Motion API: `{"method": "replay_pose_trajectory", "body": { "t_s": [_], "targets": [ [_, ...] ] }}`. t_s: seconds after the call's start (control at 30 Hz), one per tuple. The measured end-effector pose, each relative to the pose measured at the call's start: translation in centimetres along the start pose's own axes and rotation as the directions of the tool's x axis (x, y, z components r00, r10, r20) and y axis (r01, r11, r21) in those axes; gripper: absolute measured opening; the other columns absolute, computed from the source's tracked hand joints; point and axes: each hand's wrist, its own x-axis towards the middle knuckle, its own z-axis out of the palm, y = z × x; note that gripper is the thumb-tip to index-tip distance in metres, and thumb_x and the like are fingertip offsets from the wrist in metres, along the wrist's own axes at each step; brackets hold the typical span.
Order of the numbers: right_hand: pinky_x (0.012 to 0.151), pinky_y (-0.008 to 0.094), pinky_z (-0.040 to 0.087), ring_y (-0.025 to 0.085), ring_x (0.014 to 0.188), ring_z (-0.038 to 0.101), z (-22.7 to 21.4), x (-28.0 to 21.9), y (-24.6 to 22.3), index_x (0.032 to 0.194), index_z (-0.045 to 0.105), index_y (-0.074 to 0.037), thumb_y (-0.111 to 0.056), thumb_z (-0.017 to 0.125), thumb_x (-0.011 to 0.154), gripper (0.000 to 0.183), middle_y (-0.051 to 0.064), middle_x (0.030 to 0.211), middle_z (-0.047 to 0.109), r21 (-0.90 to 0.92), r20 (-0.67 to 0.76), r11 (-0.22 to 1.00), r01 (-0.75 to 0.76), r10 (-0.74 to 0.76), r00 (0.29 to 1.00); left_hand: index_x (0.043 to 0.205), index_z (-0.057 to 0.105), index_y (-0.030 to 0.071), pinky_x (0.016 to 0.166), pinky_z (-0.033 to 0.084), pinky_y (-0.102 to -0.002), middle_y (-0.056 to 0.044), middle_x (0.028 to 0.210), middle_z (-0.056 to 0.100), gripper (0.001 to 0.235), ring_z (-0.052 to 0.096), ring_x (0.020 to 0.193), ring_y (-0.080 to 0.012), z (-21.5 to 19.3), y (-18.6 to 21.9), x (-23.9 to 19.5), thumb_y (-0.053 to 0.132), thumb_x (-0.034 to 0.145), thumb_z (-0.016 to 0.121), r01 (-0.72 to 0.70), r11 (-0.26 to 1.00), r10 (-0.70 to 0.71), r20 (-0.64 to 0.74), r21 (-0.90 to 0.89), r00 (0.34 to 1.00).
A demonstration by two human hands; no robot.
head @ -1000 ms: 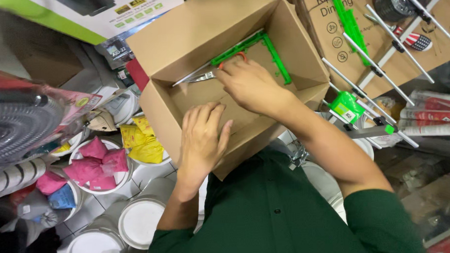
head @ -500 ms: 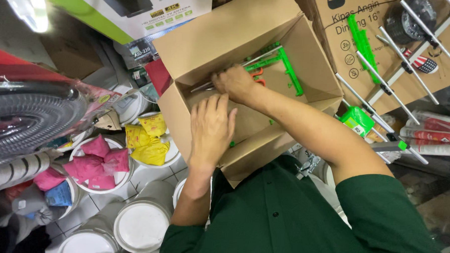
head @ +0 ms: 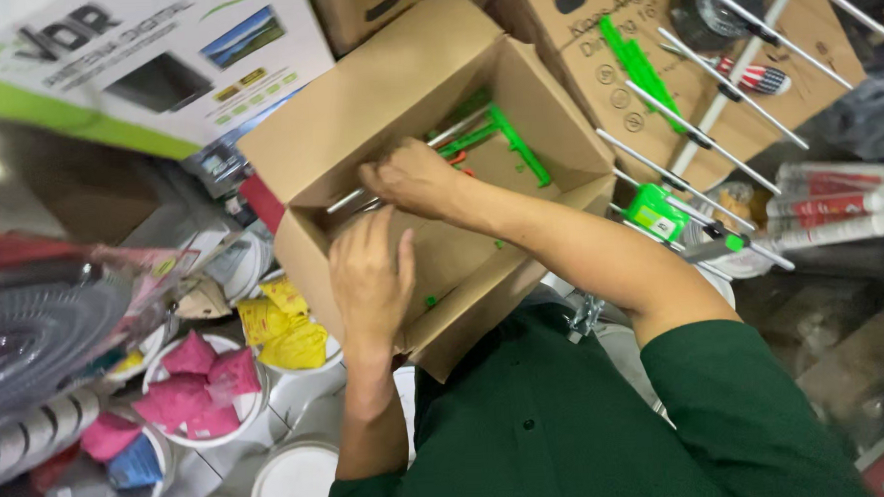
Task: The person assembles a digital TV antenna by fitting aluminum rods into a central plastic bracket and securing them with screws.
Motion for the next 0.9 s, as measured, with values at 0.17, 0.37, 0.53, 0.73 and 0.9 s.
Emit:
{"method": "replay_pose_trajectory", "body": {
  "t_s": [0.17, 0.37, 0.53, 0.73, 0.9],
  "targets": [
    [0.058, 0.038, 0.053, 0.027, 0.062, 0.069, -10.5, -0.9, 0.0, 0.092, 0.057, -0.008, -0.011, 0.068, 0.086, 0.013, 0.010, 0.069, 0.066, 0.098, -0.204, 0.974, -0.204, 0.220, 0.954, 0.124, 0.066, 0.001, 0.101, 0.048, -0.047, -0.017, 0.119, 0.068, 0.030, 0.064, 0.113, -0.0363, -1.4, 2.3, -0.2, 0.009, 0.095, 0.070, 0.023, 0.993, -0.032, -0.079, -0.117, 0.996],
    [0.064, 0.041, 0.051, 0.032, 0.070, 0.067, -21.7, -7.9, -2.2, 0.114, 0.060, 0.000, -0.011, 0.067, 0.100, 0.019, 0.013, 0.078, 0.065, 0.573, -0.317, 0.745, -0.341, 0.585, 0.746, 0.138, 0.056, 0.000, 0.112, 0.050, -0.045, -0.020, 0.137, 0.062, 0.042, 0.062, 0.128, -0.0385, -2.4, 8.9, -0.1, 0.004, 0.097, 0.068, -0.118, 0.909, 0.054, -0.168, -0.399, 0.984],
    [0.066, 0.037, 0.053, 0.026, 0.074, 0.067, -25.4, -14.2, -3.6, 0.104, 0.060, -0.005, -0.011, 0.071, 0.099, 0.014, 0.012, 0.083, 0.064, 0.673, -0.265, 0.628, -0.392, 0.699, 0.665, 0.146, 0.045, -0.002, 0.114, 0.049, -0.048, -0.025, 0.142, 0.056, 0.056, 0.060, 0.132, -0.0426, -0.4, 13.2, 0.2, 0.010, 0.098, 0.070, -0.254, 0.766, 0.252, -0.088, -0.590, 0.964],
    [0.075, 0.035, 0.056, 0.024, 0.084, 0.069, -26.7, -21.6, -4.7, 0.113, 0.054, -0.007, -0.009, 0.068, 0.103, 0.017, 0.013, 0.100, 0.069, 0.751, -0.414, 0.617, -0.236, 0.717, 0.560, 0.143, 0.048, -0.003, 0.112, 0.052, -0.049, -0.025, 0.139, 0.059, 0.055, 0.062, 0.128, -0.0426, 0.9, 17.4, -0.6, 0.011, 0.095, 0.073, -0.334, 0.635, 0.422, -0.050, -0.696, 0.905],
    [0.064, 0.030, 0.053, 0.018, 0.072, 0.066, -28.0, -28.1, -5.4, 0.121, 0.053, -0.003, -0.019, 0.065, 0.109, 0.023, 0.013, 0.090, 0.067, 0.886, -0.450, 0.462, 0.045, 0.830, 0.330, 0.137, 0.053, -0.002, 0.114, 0.052, -0.053, -0.023, 0.136, 0.061, 0.048, 0.064, 0.126, -0.0397, 1.4, 21.8, -1.1, 0.009, 0.095, 0.071, -0.475, 0.601, 0.489, -0.175, -0.642, 0.855]
  ]
}}
